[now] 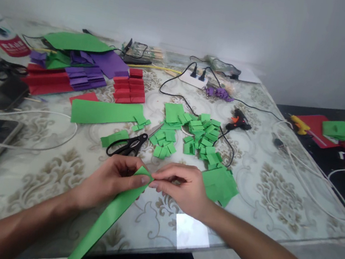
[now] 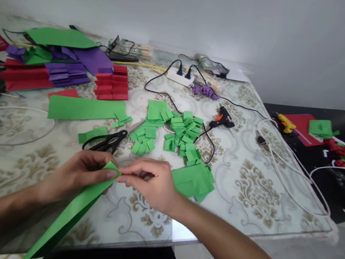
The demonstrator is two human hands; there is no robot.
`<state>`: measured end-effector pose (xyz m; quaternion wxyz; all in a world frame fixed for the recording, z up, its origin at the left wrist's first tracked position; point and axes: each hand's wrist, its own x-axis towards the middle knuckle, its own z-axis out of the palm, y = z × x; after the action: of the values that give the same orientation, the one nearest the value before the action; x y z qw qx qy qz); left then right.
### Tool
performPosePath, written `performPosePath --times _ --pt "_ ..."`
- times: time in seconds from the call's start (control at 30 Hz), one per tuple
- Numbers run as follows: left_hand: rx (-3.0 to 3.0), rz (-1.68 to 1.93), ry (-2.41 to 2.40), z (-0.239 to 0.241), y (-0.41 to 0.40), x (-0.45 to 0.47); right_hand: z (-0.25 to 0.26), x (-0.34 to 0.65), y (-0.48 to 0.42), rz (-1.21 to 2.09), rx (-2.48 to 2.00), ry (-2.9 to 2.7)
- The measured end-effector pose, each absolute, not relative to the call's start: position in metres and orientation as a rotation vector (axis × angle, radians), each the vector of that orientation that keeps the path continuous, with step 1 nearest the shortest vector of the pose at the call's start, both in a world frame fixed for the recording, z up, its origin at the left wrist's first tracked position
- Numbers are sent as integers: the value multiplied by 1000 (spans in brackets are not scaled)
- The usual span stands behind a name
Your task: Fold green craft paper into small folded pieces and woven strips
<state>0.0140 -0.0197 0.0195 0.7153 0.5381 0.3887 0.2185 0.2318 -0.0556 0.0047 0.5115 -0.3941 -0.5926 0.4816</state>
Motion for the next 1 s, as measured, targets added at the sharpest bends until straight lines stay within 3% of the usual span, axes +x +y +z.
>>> performPosePath --times 0.4,0.67,1.0 --pt "1241 508 870 20 -21 12 5 230 -57 1275 -1070 -1356" --pt "1294 541 892 18 -21 14 11 230 -57 1758 -1004 -1118" --pt "1288 568 929 17 -24 14 11 228 -57 1676 -1030 -1153"
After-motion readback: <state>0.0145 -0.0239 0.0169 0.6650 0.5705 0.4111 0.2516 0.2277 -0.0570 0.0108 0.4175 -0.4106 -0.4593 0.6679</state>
